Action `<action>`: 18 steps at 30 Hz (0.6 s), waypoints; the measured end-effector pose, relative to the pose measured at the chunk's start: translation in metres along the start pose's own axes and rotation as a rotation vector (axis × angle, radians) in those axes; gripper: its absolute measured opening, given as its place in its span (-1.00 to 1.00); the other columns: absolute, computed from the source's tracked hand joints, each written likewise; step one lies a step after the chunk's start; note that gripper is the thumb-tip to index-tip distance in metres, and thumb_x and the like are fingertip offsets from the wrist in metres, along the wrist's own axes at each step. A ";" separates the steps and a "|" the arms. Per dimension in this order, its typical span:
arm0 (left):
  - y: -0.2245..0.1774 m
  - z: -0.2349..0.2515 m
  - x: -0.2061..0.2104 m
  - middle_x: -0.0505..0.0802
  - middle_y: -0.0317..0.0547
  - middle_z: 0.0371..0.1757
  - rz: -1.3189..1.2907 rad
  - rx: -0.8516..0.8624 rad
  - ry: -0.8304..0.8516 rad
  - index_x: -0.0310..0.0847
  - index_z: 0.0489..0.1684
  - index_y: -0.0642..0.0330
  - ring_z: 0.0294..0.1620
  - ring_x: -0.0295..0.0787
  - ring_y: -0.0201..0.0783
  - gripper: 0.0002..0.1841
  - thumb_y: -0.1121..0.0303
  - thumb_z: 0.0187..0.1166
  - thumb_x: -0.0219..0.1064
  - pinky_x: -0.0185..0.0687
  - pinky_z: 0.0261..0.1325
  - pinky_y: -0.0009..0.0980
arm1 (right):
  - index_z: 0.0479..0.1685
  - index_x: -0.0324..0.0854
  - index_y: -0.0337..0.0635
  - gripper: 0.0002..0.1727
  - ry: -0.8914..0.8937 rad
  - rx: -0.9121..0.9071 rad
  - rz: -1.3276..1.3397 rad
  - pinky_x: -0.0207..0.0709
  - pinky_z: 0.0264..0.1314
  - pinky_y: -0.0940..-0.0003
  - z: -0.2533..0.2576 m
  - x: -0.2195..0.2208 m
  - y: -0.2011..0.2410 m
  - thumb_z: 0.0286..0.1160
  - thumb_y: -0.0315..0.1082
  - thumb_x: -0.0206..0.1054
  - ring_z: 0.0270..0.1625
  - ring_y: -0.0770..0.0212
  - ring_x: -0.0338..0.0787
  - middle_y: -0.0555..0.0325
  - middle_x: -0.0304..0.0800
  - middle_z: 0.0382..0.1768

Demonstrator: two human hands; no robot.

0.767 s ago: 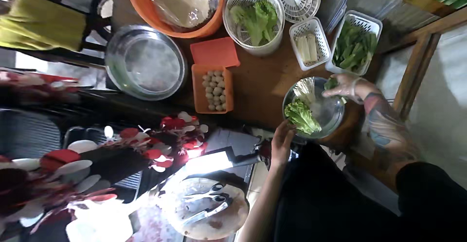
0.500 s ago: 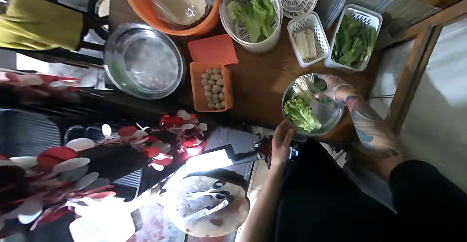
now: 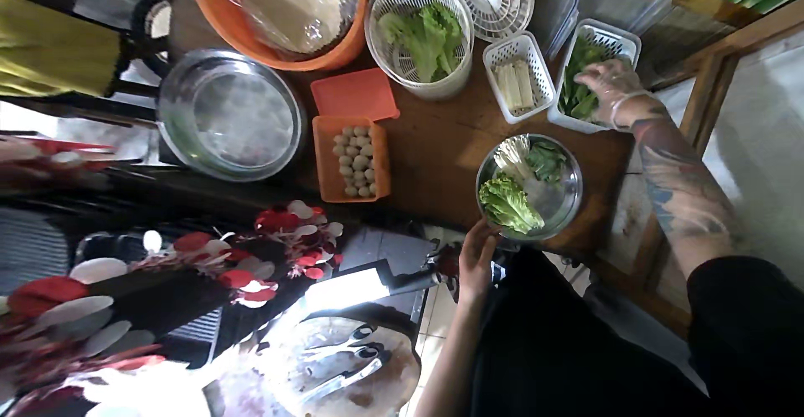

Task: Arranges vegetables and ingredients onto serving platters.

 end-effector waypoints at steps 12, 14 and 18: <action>0.008 -0.004 0.000 0.80 0.21 0.28 0.016 0.000 -0.011 0.30 0.65 0.35 0.25 0.80 0.08 -0.51 0.43 0.75 0.16 0.72 0.38 -0.01 | 0.23 0.76 -0.01 -0.47 -0.150 0.276 0.377 0.40 0.62 -0.24 0.003 -0.026 -0.034 0.30 0.02 0.62 0.48 -0.08 0.64 -0.04 0.75 0.33; 0.009 -0.004 0.002 0.80 0.20 0.28 0.016 -0.011 -0.010 0.29 0.66 0.36 0.24 0.80 0.08 -0.51 0.44 0.76 0.15 0.72 0.38 -0.02 | 0.22 0.75 -0.03 -0.53 -0.204 0.352 0.484 0.47 0.56 -0.21 -0.002 -0.028 -0.037 0.40 0.01 0.54 0.41 -0.07 0.70 -0.10 0.78 0.25; 0.012 -0.002 0.006 0.79 0.21 0.28 0.008 -0.021 0.003 0.28 0.64 0.39 0.24 0.81 0.07 -0.51 0.45 0.75 0.15 0.72 0.38 -0.03 | 0.46 0.61 -0.07 -0.39 -0.147 0.423 0.467 0.37 0.63 -0.26 0.003 -0.020 -0.032 0.54 0.10 0.40 0.54 -0.17 0.59 -0.20 0.67 0.41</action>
Point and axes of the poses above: each hand's wrist, its own z-axis towards the middle knuckle, its own x-axis out of the palm, y = z × x, the point moved 1 cm from there along z, towards the middle knuckle
